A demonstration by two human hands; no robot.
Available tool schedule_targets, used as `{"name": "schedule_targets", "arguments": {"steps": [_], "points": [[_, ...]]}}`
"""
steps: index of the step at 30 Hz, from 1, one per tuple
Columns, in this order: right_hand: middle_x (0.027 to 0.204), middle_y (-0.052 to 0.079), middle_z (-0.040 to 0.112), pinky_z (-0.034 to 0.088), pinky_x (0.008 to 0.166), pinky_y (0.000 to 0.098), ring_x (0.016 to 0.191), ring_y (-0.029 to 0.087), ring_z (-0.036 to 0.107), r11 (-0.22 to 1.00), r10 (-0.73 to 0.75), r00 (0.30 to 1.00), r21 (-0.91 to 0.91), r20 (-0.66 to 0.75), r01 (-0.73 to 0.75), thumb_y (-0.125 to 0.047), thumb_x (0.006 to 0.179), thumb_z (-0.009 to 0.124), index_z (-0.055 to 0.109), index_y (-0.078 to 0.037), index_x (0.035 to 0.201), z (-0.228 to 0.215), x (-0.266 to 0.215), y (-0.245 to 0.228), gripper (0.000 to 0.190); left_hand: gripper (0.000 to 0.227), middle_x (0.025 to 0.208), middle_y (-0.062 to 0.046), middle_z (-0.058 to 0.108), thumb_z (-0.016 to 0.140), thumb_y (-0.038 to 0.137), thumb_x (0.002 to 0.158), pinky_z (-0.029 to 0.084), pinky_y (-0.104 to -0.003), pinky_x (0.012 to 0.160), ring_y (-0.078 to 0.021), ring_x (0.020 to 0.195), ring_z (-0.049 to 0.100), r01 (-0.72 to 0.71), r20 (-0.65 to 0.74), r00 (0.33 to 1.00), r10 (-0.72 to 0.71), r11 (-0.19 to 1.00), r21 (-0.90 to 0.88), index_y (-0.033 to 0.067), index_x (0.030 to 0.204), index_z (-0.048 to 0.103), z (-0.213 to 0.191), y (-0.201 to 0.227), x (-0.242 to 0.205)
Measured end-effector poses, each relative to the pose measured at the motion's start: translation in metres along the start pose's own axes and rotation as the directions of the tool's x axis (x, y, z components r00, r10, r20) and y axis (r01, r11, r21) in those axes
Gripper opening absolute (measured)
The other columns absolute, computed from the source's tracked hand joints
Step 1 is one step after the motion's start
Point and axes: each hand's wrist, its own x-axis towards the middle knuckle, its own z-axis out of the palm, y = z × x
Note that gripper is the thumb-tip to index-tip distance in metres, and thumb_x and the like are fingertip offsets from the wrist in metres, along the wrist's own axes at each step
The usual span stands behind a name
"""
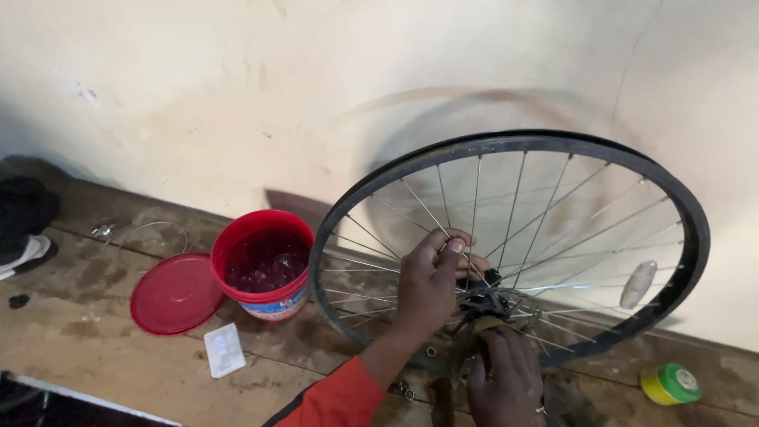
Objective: The person cleans the hub and disc brake rotor of a bicycle wheel using a cloth and a red liquid from a bucket. They wipe the components thoroughly, dip the cloth into the liquid, and use a wrench to manipulate parts of the hub while cleaning.
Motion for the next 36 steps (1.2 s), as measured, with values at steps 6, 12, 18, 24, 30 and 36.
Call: {"name": "schedule_targets", "arguments": {"steps": [6,12,18,24,30,36], "points": [[0.090,0.006,0.067,0.049,0.074,0.0325,0.083,0.021,0.062,0.905,0.402,0.915,0.163,-0.023,-0.393,-0.004,0.081,0.060,0.069,-0.009,0.087,-0.013,0.003,-0.036,0.013,0.023,0.086,-0.015,0.077,0.042,0.020,0.100,0.062,-0.031,0.069,-0.0217,0.071,0.074,-0.053,0.056,0.997,0.052,0.998,0.023,0.0058,0.099,0.059,0.007,-0.003,-0.011],[0.093,0.015,0.066,0.054,0.055,0.0331,0.073,0.026,0.062,-0.325,0.676,0.535,0.856,0.507,-0.402,0.001,0.079,0.065,0.061,-0.006,0.103,0.033,-0.058,0.019,0.025,0.027,0.090,-0.011,0.078,0.042,0.029,0.099,0.064,-0.030,0.073,-0.0200,0.082,0.077,-0.046,0.046,0.998,0.041,0.994,0.101,0.0089,0.102,0.060,0.002,-0.006,-0.020],[0.100,0.002,0.064,0.053,0.057,0.0344,0.073,0.022,0.063,0.879,0.420,0.894,0.177,0.154,-0.443,0.001,0.067,0.053,0.067,-0.012,0.087,-0.018,-0.016,-0.020,0.028,0.026,0.093,-0.009,0.078,0.041,0.027,0.100,0.063,-0.032,0.079,-0.0187,0.087,0.076,-0.064,0.054,0.997,0.058,0.991,0.116,0.0101,0.101,0.061,-0.002,-0.001,-0.028],[0.093,0.010,0.063,0.049,0.059,0.0375,0.070,0.027,0.063,0.709,0.461,0.814,0.404,0.353,-0.577,-0.004,0.079,0.057,0.068,-0.006,0.088,-0.026,-0.008,-0.014,0.015,0.030,0.100,-0.003,0.078,0.051,0.040,0.092,0.058,-0.029,0.082,-0.0149,0.094,0.074,0.010,0.145,0.987,-0.067,0.932,0.362,0.0139,0.101,0.062,0.000,0.011,-0.032],[0.068,0.019,0.068,0.047,0.054,0.0313,0.059,0.023,0.062,-0.020,0.557,0.544,0.665,0.628,-0.746,-0.004,0.087,0.062,0.068,-0.002,0.100,-0.014,-0.026,0.001,0.015,0.028,0.090,-0.005,0.075,0.062,0.042,0.087,0.052,-0.029,0.068,-0.0147,0.081,0.068,0.102,0.186,0.952,-0.243,0.826,0.554,0.0162,0.097,0.064,-0.006,0.025,-0.023],[0.130,0.004,0.056,0.050,0.068,0.0418,0.095,0.031,0.066,0.951,0.240,0.891,0.093,0.385,-0.296,-0.008,0.067,0.056,0.071,-0.023,0.093,-0.032,-0.002,-0.017,0.034,0.034,0.075,-0.002,0.062,0.051,0.046,0.093,0.039,-0.032,0.061,-0.0146,0.064,0.052,0.092,0.207,0.937,-0.280,0.774,0.626,0.0181,0.101,0.069,-0.008,0.025,-0.018]]}}
